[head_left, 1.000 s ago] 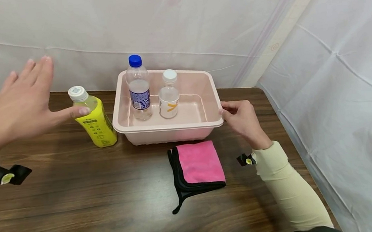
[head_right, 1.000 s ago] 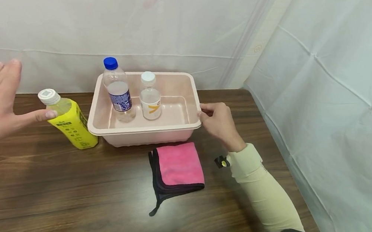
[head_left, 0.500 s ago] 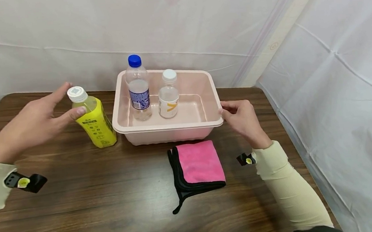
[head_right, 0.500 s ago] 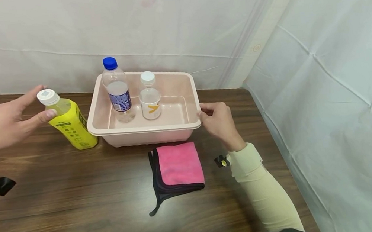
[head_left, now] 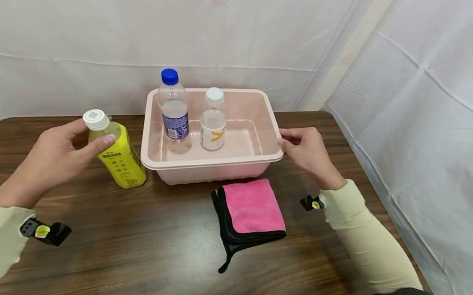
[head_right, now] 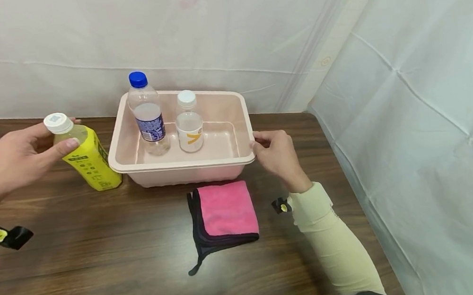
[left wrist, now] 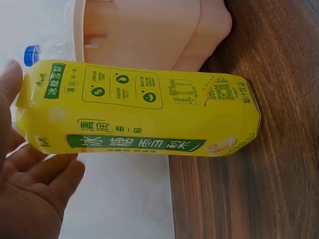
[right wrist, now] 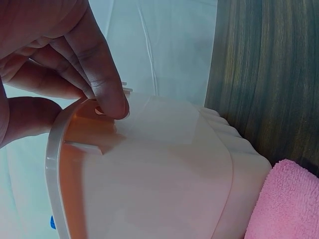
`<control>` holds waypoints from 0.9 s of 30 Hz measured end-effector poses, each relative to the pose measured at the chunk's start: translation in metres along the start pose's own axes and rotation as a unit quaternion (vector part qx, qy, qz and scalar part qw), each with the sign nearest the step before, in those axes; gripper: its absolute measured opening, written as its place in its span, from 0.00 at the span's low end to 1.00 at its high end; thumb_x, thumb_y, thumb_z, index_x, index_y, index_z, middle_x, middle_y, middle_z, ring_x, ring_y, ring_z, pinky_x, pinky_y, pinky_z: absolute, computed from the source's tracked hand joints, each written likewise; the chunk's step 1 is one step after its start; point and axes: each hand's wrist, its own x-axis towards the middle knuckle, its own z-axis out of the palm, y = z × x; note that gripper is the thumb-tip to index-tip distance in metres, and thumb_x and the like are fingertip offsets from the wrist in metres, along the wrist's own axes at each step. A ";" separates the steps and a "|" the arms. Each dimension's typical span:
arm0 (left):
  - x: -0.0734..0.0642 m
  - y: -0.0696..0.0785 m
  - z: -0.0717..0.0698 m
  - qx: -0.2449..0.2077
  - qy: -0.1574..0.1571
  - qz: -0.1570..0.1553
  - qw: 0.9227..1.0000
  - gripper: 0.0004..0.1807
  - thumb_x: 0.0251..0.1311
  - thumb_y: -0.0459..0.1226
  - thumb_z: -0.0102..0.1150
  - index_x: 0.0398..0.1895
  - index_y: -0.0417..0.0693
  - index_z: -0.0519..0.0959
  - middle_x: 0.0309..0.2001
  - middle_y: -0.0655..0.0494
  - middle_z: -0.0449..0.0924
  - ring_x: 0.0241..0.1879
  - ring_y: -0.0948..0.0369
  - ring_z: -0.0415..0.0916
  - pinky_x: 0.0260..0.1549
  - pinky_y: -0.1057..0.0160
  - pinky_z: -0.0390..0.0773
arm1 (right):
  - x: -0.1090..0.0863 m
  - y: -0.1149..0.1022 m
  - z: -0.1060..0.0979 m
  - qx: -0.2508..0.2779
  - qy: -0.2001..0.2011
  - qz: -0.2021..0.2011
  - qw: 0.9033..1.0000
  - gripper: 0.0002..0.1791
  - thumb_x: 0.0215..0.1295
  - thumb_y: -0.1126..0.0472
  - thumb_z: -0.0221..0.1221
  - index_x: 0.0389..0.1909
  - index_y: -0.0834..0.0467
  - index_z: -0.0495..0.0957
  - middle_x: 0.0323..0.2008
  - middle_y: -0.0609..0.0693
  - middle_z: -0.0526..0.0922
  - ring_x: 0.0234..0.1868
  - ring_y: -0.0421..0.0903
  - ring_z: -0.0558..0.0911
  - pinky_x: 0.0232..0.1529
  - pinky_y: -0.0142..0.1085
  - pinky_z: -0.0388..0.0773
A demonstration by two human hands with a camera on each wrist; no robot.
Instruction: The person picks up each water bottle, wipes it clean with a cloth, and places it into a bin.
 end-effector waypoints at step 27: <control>-0.024 0.004 -0.008 -0.018 0.067 0.031 0.997 0.20 0.64 0.47 0.72 0.55 0.51 0.86 0.29 0.76 0.82 0.27 0.74 0.69 0.24 0.76 0.65 | -0.001 -0.001 0.001 0.000 0.005 -0.002 1.000 0.16 0.71 0.65 0.61 0.56 0.65 0.85 0.47 0.61 0.90 0.37 0.38 0.84 0.35 0.23 0.81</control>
